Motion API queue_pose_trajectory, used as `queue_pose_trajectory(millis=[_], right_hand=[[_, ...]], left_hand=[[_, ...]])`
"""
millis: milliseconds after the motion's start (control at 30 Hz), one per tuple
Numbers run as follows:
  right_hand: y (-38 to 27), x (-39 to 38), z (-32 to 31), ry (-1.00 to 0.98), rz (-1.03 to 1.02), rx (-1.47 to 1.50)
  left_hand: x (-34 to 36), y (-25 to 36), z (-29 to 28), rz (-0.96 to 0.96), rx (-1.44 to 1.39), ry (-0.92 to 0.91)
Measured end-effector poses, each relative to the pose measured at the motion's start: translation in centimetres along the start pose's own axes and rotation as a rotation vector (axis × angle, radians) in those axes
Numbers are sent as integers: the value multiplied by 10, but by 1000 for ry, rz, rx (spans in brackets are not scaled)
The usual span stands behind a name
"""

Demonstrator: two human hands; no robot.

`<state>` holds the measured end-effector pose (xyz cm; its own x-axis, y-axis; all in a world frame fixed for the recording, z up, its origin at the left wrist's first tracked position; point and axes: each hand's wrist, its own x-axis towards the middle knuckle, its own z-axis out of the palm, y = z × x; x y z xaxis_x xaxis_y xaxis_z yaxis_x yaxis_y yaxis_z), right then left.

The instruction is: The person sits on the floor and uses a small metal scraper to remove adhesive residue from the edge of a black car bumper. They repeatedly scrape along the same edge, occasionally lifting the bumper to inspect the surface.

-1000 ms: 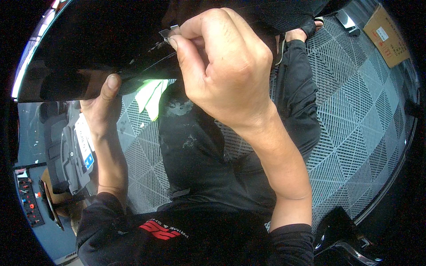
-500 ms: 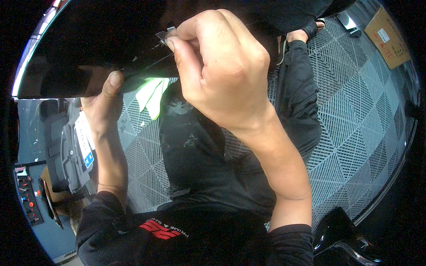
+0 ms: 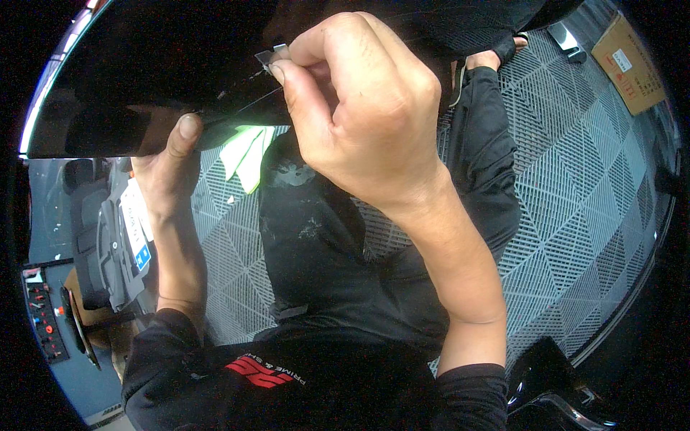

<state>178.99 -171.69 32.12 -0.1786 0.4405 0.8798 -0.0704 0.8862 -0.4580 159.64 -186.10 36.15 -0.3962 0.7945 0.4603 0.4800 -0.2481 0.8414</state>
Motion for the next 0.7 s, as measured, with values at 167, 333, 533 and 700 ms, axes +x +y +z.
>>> queue_pose_trajectory(millis=[167,333,533,700], right_hand=[[0,1,1,12,-8,22],[-6,0,15,-9,-128,36],[-6,2,3,-175,-43,195],[2,-7,-23,-369,145,511]], left_hand=[[1,0,1,-15,-46,-2],[2,0,4,-13,-63,-31],[-1,-4,1,-11,-98,0],[-2,2,3,-16,-44,-34]])
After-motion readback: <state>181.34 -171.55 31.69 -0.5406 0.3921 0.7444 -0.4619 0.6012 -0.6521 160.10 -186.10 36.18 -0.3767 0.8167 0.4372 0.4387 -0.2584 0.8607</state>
